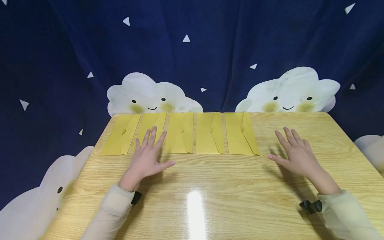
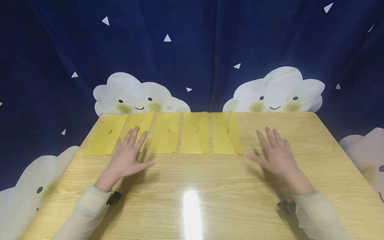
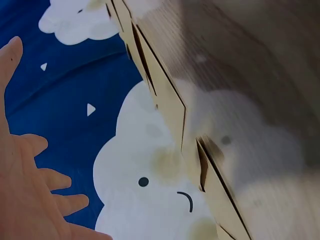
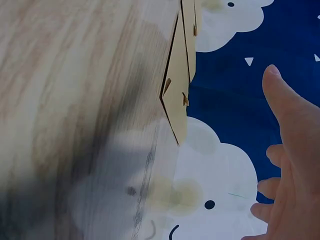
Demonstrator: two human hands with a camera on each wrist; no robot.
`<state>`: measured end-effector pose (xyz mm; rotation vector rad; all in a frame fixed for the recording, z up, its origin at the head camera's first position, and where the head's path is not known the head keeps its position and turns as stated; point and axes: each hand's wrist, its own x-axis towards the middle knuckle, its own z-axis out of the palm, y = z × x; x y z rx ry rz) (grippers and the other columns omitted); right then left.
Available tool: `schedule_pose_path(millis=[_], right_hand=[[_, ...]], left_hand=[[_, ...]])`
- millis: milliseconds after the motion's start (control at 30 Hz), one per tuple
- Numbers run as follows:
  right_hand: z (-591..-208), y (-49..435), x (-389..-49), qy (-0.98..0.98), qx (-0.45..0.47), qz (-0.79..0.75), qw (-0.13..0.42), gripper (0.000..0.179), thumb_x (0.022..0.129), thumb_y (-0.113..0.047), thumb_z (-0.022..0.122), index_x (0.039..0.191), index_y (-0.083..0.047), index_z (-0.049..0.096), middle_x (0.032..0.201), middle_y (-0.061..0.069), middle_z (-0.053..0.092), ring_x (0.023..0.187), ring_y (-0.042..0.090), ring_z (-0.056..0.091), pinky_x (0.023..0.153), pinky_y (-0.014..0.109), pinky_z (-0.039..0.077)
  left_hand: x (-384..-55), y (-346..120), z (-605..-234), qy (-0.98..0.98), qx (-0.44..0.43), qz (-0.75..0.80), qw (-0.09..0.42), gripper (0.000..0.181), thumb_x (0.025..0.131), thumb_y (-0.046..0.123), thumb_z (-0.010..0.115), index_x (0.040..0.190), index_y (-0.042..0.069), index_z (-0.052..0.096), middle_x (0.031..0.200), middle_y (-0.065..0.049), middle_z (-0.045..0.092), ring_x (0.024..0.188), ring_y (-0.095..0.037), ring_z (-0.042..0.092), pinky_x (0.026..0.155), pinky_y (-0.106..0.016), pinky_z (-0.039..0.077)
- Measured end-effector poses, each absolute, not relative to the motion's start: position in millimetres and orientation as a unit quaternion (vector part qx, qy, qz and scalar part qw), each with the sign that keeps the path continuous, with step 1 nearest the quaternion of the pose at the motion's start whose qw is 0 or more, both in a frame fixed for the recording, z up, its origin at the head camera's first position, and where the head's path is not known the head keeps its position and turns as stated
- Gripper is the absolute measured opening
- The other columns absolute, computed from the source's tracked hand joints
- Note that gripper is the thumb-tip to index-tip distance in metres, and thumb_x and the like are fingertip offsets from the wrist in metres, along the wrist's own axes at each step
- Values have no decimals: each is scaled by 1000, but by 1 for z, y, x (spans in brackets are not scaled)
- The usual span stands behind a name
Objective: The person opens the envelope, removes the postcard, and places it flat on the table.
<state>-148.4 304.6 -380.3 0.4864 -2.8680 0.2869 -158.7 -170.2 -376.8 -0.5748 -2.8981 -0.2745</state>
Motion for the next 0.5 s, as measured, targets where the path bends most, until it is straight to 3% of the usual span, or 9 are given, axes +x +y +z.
schedule_pose_path(millis=[267,500], right_hand=[[-377,303,-163,-973,173,126,85,85,84,-47,59,143,0,21,140,34,20,128,52,15,91,68,18],[-374,299,-177,-970,174,160,59,79,83,-43,62,137,7,32,137,35,27,122,54,24,91,67,22]], left_hand=[[-177,-154,-374,-966,-220,-117,66,94,75,66,55,147,19,18,151,-15,8,135,-38,11,96,-67,15],[-199,-134,-375,-958,-242,-147,46,89,78,64,52,147,17,19,148,-18,18,132,-38,22,97,-60,26]])
